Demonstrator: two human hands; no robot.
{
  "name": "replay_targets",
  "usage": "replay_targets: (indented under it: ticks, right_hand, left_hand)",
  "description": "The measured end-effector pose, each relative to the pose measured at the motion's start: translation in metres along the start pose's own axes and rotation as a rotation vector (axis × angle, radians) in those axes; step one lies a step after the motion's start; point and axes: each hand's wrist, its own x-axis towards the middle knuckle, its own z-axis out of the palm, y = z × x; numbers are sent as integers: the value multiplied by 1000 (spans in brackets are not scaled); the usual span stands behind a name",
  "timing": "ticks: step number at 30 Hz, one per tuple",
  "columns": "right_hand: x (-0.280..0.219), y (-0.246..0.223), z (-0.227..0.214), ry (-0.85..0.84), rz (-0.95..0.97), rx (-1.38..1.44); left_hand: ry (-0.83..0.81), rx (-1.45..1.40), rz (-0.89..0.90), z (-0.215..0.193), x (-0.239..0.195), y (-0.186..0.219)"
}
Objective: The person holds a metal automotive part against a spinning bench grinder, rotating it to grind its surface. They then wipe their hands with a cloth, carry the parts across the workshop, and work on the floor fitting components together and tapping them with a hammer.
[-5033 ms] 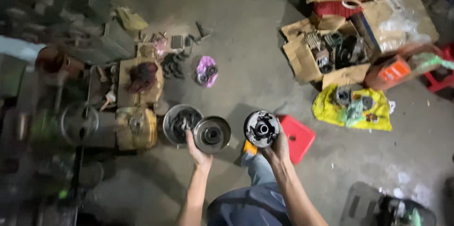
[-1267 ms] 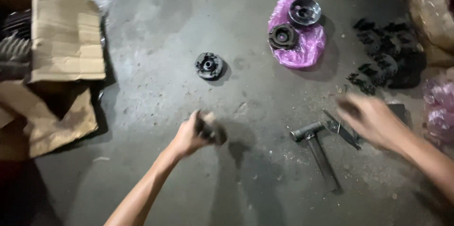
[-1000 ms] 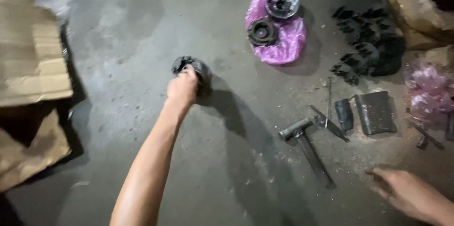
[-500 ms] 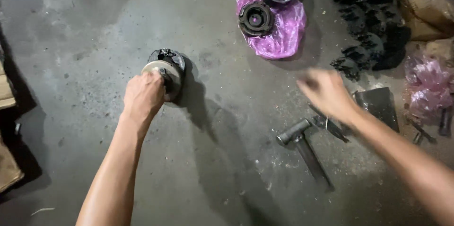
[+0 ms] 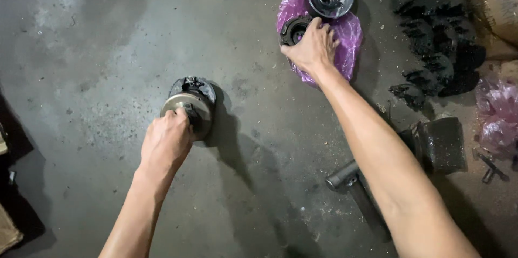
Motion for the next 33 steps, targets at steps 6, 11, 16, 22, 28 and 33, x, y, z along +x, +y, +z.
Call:
replay_targets:
  ticks: [6,11,16,22,28,33]
  right_hand:
    - [2,-3,-38,-78,22,-39]
    - [-27,20,-92,-126,-126,213]
    - [-184,-2,-192,-419,-226,50]
    - [-348,71,-151,-474,-606,-255]
    - [-398,89,-63,-452,-893,-132]
    - [-387,73,-129,-512,-739,-129]
  left_hand:
    - [9,-24,-10,3,0,-1]
    - [17,-53,-58,11,-3,-2]
    - [89,83,-16,23,-2,-6]
    - [430,254,-26,30,-34,42]
    - [427,144,191,14,-158,136]
    - [119,103,110,-6,-256,144]
